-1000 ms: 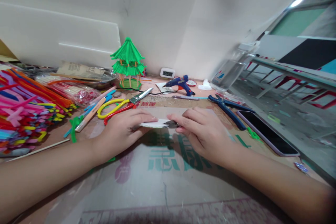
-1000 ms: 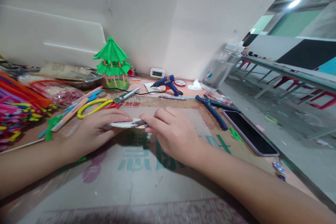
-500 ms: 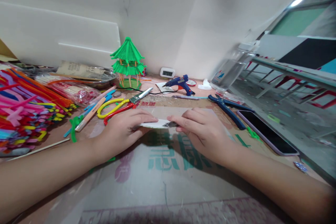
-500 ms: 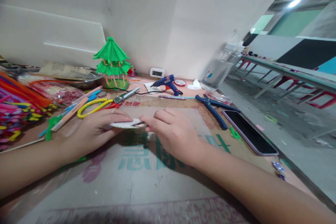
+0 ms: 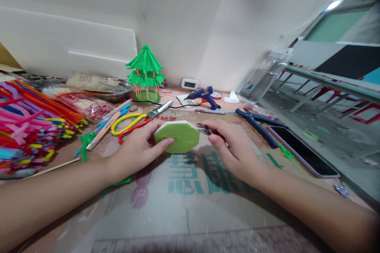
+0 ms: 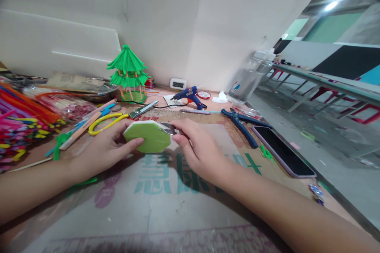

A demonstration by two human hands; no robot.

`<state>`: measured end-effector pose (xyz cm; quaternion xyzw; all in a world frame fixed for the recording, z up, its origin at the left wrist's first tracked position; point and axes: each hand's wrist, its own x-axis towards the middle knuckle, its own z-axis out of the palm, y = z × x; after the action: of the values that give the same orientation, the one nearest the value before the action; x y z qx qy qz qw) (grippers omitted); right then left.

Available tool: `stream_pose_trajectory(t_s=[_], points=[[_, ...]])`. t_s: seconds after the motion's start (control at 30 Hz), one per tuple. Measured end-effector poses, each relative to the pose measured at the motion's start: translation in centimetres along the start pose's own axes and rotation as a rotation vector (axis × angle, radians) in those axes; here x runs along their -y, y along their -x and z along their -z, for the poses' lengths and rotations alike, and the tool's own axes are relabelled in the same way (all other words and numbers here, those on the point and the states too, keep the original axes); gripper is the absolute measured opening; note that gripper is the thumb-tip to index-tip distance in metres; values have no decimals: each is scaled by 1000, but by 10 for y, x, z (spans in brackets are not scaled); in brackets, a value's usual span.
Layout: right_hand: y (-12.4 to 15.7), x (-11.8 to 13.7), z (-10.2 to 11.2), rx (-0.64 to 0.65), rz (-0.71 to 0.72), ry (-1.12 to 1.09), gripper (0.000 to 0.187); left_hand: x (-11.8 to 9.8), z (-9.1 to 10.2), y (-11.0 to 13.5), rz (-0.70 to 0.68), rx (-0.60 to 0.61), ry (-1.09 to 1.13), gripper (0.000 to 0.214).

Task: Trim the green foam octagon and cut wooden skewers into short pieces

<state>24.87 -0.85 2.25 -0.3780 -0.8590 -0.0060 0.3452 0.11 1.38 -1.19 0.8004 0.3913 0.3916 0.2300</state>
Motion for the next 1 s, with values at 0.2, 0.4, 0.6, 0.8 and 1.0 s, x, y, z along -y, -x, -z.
stream_pose_trajectory(t_s=[0.2, 0.4, 0.6, 0.8, 1.0], points=[[-1, -2, -7, 69, -237, -200, 32, 1, -3, 0, 52, 22, 113, 30], [-2, -6, -16, 134, -381, -419, 21, -1, -2, -1, 79, 30, 109, 30], [0, -4, -10, 92, -271, -269, 23, 0, -1, 1, 8, 10, 19, 20], [-5, 4, 14, 34, 77, 29, 34, -2, 4, 2, -128, 22, -89, 17], [-5, 3, 16, 42, 226, 188, 30, -3, 5, 2, -176, 36, -93, 18]])
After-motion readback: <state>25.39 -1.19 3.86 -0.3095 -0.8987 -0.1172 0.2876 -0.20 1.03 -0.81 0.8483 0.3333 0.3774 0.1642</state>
